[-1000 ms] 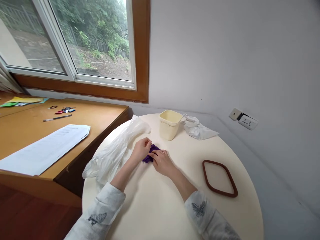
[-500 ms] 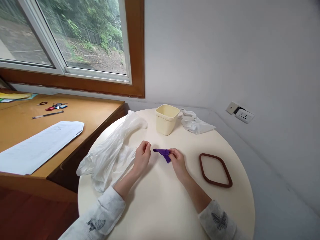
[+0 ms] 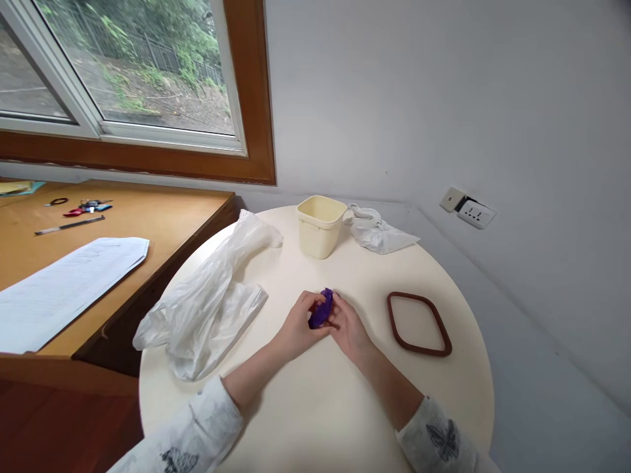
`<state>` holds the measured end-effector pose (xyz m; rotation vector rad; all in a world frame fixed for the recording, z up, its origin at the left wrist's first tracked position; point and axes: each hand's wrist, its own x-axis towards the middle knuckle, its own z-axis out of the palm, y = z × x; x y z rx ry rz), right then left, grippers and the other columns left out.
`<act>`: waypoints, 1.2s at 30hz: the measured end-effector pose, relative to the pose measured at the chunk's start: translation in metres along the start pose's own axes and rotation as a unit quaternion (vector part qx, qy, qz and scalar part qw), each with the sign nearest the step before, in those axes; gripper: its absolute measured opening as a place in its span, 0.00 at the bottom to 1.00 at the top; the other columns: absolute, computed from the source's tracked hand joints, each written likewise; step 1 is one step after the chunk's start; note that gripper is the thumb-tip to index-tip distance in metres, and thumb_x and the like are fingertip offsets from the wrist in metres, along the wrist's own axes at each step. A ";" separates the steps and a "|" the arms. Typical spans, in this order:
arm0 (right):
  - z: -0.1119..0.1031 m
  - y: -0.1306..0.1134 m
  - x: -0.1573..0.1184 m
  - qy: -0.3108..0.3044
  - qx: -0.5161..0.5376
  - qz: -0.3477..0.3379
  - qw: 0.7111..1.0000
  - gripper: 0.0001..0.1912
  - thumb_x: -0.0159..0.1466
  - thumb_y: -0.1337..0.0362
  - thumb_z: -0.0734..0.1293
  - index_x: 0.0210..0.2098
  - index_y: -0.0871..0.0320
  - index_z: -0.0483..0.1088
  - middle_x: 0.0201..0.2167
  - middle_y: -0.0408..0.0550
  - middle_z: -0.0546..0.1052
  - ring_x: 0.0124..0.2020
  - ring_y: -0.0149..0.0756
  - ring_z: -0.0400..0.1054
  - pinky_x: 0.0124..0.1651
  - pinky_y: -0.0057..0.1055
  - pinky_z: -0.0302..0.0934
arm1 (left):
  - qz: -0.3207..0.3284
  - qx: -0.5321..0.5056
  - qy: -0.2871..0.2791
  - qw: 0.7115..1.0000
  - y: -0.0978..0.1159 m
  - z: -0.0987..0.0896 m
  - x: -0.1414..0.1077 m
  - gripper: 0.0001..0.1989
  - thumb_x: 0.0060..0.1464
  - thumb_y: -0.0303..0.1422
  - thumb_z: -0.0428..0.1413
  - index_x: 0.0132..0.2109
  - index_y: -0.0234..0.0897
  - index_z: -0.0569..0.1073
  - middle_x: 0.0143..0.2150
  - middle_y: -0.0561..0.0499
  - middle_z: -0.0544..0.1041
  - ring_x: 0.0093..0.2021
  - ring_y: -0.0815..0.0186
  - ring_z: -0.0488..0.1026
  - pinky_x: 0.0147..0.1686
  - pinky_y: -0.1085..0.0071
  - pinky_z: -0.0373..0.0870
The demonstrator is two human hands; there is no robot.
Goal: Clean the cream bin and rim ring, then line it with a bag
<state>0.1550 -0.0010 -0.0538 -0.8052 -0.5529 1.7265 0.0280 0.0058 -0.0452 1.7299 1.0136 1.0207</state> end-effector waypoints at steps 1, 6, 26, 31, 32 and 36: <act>0.000 -0.001 0.000 0.005 0.002 0.006 1.000 0.12 0.55 0.54 0.66 0.29 0.57 0.70 0.27 0.44 0.72 0.28 0.31 0.65 0.31 0.28 0.58 | 0.011 0.013 -0.003 1.000 0.001 0.001 -0.001 0.17 0.40 0.28 0.60 0.41 0.40 0.68 0.40 0.48 0.66 0.41 0.61 0.65 0.42 0.65 0.64; 0.000 -0.001 0.000 -0.002 0.002 -0.016 1.000 0.09 0.55 0.57 0.68 0.28 0.57 0.69 0.27 0.42 0.72 0.31 0.31 0.65 0.33 0.27 0.58 | 0.023 0.046 0.005 0.999 0.007 0.002 -0.004 0.05 0.48 0.28 0.53 0.36 0.40 0.68 0.35 0.49 0.67 0.36 0.63 0.66 0.36 0.67 0.63; -0.007 0.001 0.008 0.043 0.019 -0.023 0.999 0.08 0.54 0.59 0.66 0.30 0.56 0.72 0.34 0.45 0.76 0.38 0.36 0.68 0.39 0.31 0.62 | -0.199 -0.402 0.058 0.892 0.003 -0.012 0.007 0.08 0.48 0.35 0.56 0.28 0.35 0.66 0.24 0.56 0.66 0.25 0.73 0.63 0.25 0.76 0.58; -0.007 -0.006 0.004 0.015 -0.002 -0.050 0.999 0.09 0.53 0.62 0.68 0.34 0.57 0.71 0.35 0.47 0.75 0.40 0.38 0.68 0.39 0.33 0.61 | -0.243 -0.448 0.086 0.856 -0.008 -0.016 0.010 0.08 0.50 0.34 0.55 0.29 0.35 0.66 0.24 0.56 0.66 0.23 0.74 0.63 0.23 0.76 0.61; -0.008 -0.006 0.004 0.018 -0.009 -0.052 0.998 0.09 0.52 0.63 0.68 0.33 0.57 0.71 0.34 0.46 0.75 0.39 0.38 0.68 0.38 0.33 0.61 | -0.251 -0.454 0.095 0.850 -0.010 -0.016 0.010 0.07 0.51 0.33 0.54 0.29 0.36 0.65 0.25 0.56 0.66 0.24 0.73 0.64 0.24 0.76 0.62; -0.012 -0.005 0.007 0.077 -0.040 -0.066 0.994 0.08 0.49 0.65 0.70 0.29 0.57 0.69 0.30 0.42 0.73 0.34 0.33 0.66 0.37 0.29 0.60 | -0.286 -0.465 0.123 0.829 -0.013 -0.016 0.013 0.06 0.55 0.32 0.48 0.32 0.36 0.67 0.28 0.51 0.71 0.28 0.68 0.69 0.31 0.70 0.68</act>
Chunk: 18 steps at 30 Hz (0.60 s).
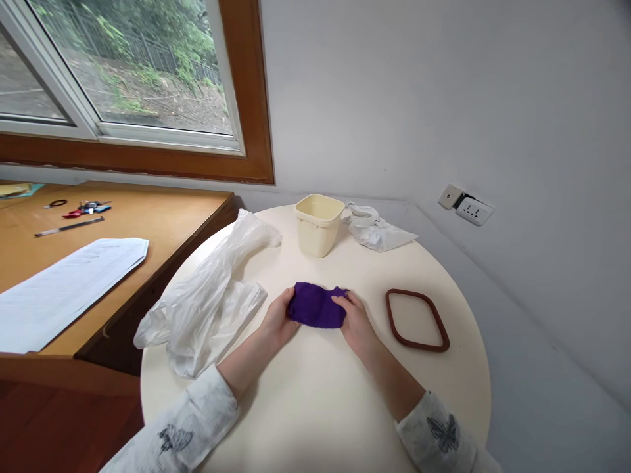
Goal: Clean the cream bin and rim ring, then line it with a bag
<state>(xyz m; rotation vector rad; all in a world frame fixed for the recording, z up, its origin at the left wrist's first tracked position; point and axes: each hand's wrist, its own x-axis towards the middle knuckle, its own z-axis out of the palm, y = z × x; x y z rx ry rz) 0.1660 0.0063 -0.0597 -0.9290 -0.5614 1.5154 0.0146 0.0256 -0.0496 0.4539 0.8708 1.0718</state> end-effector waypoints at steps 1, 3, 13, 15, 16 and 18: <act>0.000 0.001 0.000 0.012 -0.008 -0.010 1.000 0.08 0.49 0.65 0.70 0.28 0.57 0.68 0.29 0.41 0.72 0.32 0.31 0.65 0.36 0.28 0.59 | -0.008 -0.004 0.003 1.000 0.000 0.000 0.000 0.08 0.56 0.33 0.47 0.33 0.35 0.67 0.29 0.49 0.72 0.29 0.67 0.70 0.33 0.69 0.69; 0.001 0.002 0.000 0.020 -0.027 -0.033 0.999 0.08 0.50 0.63 0.70 0.27 0.56 0.67 0.27 0.39 0.70 0.30 0.28 0.64 0.34 0.26 0.58 | -0.028 -0.022 -0.011 0.999 0.002 0.002 -0.002 0.13 0.57 0.38 0.46 0.34 0.34 0.68 0.30 0.47 0.72 0.31 0.64 0.71 0.34 0.66 0.70; 0.013 -0.001 -0.011 -0.109 -0.127 0.004 0.986 0.13 0.55 0.60 0.66 0.39 0.58 0.70 0.33 0.47 0.74 0.36 0.33 0.68 0.39 0.30 0.61 | -0.080 -0.069 -0.153 0.983 -0.002 0.007 -0.009 0.12 0.55 0.36 0.52 0.36 0.28 0.71 0.31 0.46 0.73 0.31 0.67 0.71 0.34 0.69 0.69; 0.011 -0.001 -0.010 -0.122 -0.130 -0.001 0.984 0.12 0.56 0.60 0.65 0.38 0.59 0.71 0.32 0.48 0.74 0.36 0.34 0.69 0.39 0.31 0.61 | -0.064 -0.052 -0.142 0.986 -0.004 0.006 -0.008 0.05 0.52 0.28 0.54 0.36 0.28 0.72 0.30 0.47 0.73 0.31 0.68 0.71 0.34 0.71 0.69; 0.010 0.000 -0.010 -0.122 -0.130 -0.011 0.984 0.11 0.56 0.60 0.65 0.37 0.59 0.71 0.31 0.47 0.74 0.35 0.33 0.69 0.38 0.30 0.61 | -0.056 -0.047 -0.143 0.987 -0.005 0.005 -0.007 0.04 0.51 0.24 0.54 0.36 0.28 0.72 0.30 0.47 0.73 0.31 0.68 0.71 0.34 0.71 0.69; 0.008 0.002 -0.008 -0.097 -0.134 -0.043 0.985 0.08 0.56 0.61 0.65 0.33 0.59 0.71 0.28 0.45 0.73 0.32 0.32 0.68 0.36 0.29 0.61 | -0.043 -0.043 -0.134 0.989 -0.005 0.005 -0.005 0.06 0.49 0.20 0.54 0.36 0.28 0.72 0.30 0.46 0.74 0.32 0.67 0.72 0.36 0.69 0.69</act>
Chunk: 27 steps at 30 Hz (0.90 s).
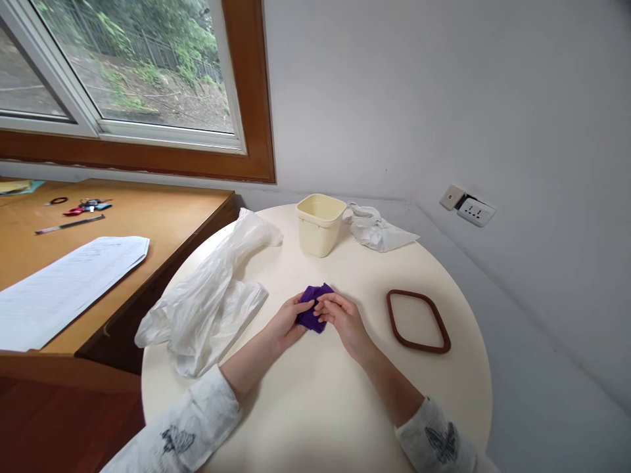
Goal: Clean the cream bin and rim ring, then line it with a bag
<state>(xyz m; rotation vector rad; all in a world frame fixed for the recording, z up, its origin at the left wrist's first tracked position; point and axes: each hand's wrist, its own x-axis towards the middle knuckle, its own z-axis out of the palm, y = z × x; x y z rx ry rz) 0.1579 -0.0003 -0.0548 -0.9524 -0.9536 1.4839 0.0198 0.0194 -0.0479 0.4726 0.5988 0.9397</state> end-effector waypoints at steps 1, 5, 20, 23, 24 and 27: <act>0.000 0.002 0.001 0.027 -0.007 -0.016 0.999 0.07 0.56 0.62 0.65 0.31 0.59 0.71 0.27 0.44 0.73 0.31 0.31 0.67 0.35 0.28 0.61 | 0.009 0.004 0.017 1.000 0.000 0.000 0.001 0.07 0.48 0.19 0.53 0.37 0.28 0.72 0.31 0.45 0.75 0.33 0.65 0.73 0.38 0.68 0.69; 0.004 0.006 0.003 0.090 0.028 -0.031 0.995 0.08 0.55 0.62 0.67 0.33 0.58 0.72 0.34 0.45 0.74 0.38 0.32 0.67 0.43 0.29 0.61 | 0.071 0.059 0.070 0.993 0.000 0.003 0.002 0.11 0.51 0.27 0.54 0.42 0.29 0.73 0.41 0.40 0.76 0.44 0.56 0.72 0.47 0.59 0.66; -0.005 -0.001 0.012 0.124 0.284 0.143 0.940 0.10 0.61 0.67 0.60 0.37 0.60 0.73 0.39 0.48 0.78 0.41 0.33 0.72 0.48 0.31 0.63 | 0.338 0.478 0.106 0.804 0.021 0.016 0.017 0.18 0.51 0.38 0.53 0.49 0.37 0.67 0.48 0.43 0.70 0.51 0.58 0.67 0.54 0.57 0.60; -0.009 0.000 0.013 0.119 0.301 0.145 0.935 0.10 0.61 0.66 0.61 0.37 0.60 0.73 0.38 0.48 0.78 0.42 0.33 0.72 0.49 0.33 0.63 | 0.370 0.586 0.146 0.706 0.054 0.029 0.044 0.36 0.44 0.37 0.59 0.59 0.41 0.55 0.59 0.41 0.58 0.61 0.53 0.54 0.57 0.53 0.53; -0.010 0.001 0.013 0.114 0.305 0.143 0.935 0.10 0.61 0.66 0.61 0.37 0.59 0.73 0.38 0.47 0.78 0.42 0.33 0.72 0.50 0.33 0.62 | 0.360 0.608 0.151 0.691 0.065 0.036 0.053 0.40 0.42 0.37 0.60 0.61 0.43 0.52 0.61 0.40 0.54 0.63 0.51 0.47 0.57 0.51 0.50; -0.012 0.002 0.012 0.088 0.316 0.136 0.935 0.11 0.61 0.65 0.61 0.39 0.59 0.73 0.39 0.47 0.78 0.42 0.34 0.72 0.51 0.35 0.62 | 0.296 0.655 0.165 0.675 0.089 0.056 0.081 0.45 0.37 0.38 0.64 0.61 0.45 0.50 0.64 0.38 0.44 0.65 0.46 0.30 0.56 0.45 0.44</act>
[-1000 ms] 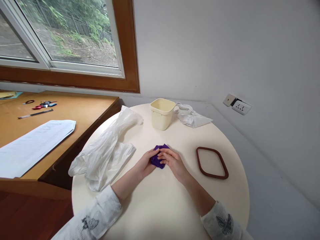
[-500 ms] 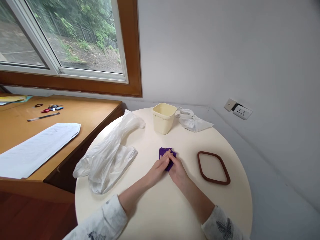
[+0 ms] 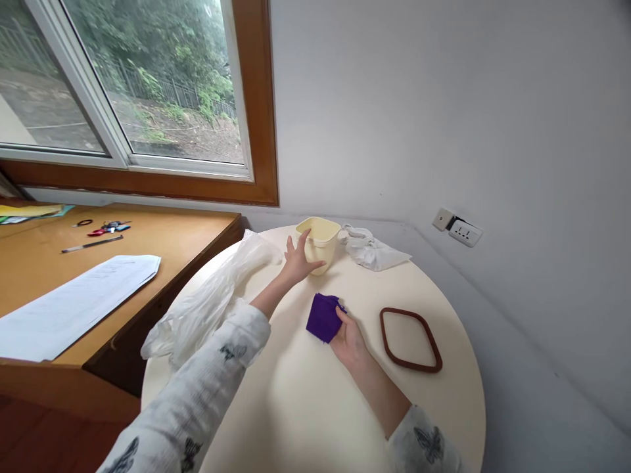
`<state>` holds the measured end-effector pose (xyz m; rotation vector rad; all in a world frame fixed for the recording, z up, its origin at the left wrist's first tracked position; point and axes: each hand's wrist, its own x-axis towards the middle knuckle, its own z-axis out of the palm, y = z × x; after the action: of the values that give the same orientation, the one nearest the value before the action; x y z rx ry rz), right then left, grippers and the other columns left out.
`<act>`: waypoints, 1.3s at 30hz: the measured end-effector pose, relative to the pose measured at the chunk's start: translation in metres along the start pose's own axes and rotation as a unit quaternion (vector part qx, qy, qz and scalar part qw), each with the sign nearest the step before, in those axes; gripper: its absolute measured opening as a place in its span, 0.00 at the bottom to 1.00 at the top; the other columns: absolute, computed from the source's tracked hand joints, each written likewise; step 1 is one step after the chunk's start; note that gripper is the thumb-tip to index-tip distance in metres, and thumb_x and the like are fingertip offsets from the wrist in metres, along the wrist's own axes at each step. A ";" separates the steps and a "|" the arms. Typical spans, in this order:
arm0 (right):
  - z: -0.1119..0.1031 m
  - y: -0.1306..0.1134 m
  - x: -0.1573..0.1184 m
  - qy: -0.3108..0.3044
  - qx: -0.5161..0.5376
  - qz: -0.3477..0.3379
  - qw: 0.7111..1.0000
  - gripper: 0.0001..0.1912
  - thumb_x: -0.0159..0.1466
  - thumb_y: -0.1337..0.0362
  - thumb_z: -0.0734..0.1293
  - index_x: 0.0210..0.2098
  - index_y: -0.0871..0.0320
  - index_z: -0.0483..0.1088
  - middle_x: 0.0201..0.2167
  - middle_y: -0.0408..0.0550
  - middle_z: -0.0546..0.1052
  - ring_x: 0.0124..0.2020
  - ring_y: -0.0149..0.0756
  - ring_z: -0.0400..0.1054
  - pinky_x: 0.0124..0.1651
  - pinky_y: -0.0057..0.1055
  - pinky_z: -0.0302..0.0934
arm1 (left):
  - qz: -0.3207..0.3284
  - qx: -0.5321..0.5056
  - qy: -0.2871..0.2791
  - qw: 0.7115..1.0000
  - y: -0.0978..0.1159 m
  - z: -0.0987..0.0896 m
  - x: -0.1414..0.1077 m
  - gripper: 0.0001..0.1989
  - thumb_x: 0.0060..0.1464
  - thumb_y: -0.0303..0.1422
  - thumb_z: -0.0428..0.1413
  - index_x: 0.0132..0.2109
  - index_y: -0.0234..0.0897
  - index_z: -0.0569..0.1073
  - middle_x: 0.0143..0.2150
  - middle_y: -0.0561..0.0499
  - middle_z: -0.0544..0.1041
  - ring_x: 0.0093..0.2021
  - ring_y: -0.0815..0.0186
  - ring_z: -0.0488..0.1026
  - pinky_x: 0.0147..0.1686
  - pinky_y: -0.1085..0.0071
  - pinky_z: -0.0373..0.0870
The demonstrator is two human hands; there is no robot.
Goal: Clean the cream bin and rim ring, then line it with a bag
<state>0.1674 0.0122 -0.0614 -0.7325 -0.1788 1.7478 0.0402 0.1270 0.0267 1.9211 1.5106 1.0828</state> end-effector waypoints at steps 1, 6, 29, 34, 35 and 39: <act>0.000 0.000 0.000 -0.009 0.002 0.002 1.000 0.11 0.62 0.64 0.61 0.39 0.59 0.73 0.40 0.47 0.78 0.43 0.35 0.71 0.51 0.36 0.61 | -0.014 0.011 -0.009 1.000 0.003 0.001 0.010 0.44 0.35 0.39 0.65 0.59 0.45 0.53 0.64 0.38 0.44 0.65 0.46 0.29 0.56 0.44 0.43; -0.001 -0.007 0.003 -0.023 0.020 -0.005 1.000 0.12 0.62 0.64 0.60 0.41 0.60 0.72 0.42 0.49 0.77 0.45 0.36 0.70 0.51 0.37 0.61 | -0.024 0.013 0.008 1.000 0.002 0.007 0.031 0.29 0.33 0.42 0.65 0.43 0.39 0.63 0.58 0.39 0.52 0.64 0.47 0.41 0.55 0.49 0.48; 0.003 -0.020 -0.009 0.042 -0.073 -0.202 0.976 0.13 0.56 0.64 0.66 0.41 0.57 0.71 0.43 0.46 0.76 0.47 0.35 0.69 0.50 0.34 0.62 | 0.052 -0.182 -0.018 0.982 -0.009 -0.044 -0.145 0.39 0.38 0.35 0.64 0.56 0.50 0.52 0.65 0.46 0.45 0.65 0.57 0.44 0.60 0.56 0.50; 0.001 -0.016 -0.010 0.068 -0.079 -0.207 0.973 0.11 0.54 0.65 0.66 0.38 0.57 0.72 0.41 0.45 0.77 0.45 0.34 0.70 0.48 0.32 0.63 | 0.066 -0.234 -0.070 0.968 -0.024 -0.039 -0.126 0.60 0.32 0.36 0.67 0.63 0.51 0.34 0.65 0.41 0.45 0.64 0.52 0.46 0.59 0.51 0.49; 0.000 -0.016 -0.010 0.072 -0.077 -0.204 0.973 0.11 0.54 0.65 0.66 0.38 0.57 0.72 0.41 0.45 0.77 0.45 0.34 0.70 0.48 0.32 0.64 | 0.064 -0.234 -0.086 0.966 -0.026 -0.038 -0.123 0.63 0.31 0.36 0.67 0.63 0.51 0.30 0.66 0.39 0.45 0.64 0.51 0.47 0.59 0.50 0.49; -0.002 -0.015 -0.009 0.058 -0.084 -0.195 0.975 0.10 0.55 0.64 0.66 0.38 0.57 0.72 0.40 0.46 0.77 0.44 0.34 0.70 0.48 0.32 0.64 | 0.032 -0.248 -0.114 0.962 -0.024 -0.031 -0.117 0.66 0.33 0.36 0.67 0.62 0.52 0.21 0.66 0.39 0.45 0.63 0.52 0.50 0.58 0.50 0.51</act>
<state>0.1824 0.0083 -0.0524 -0.8563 -0.3690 1.3225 -0.0083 0.0191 -0.0079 1.6772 0.9456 1.0981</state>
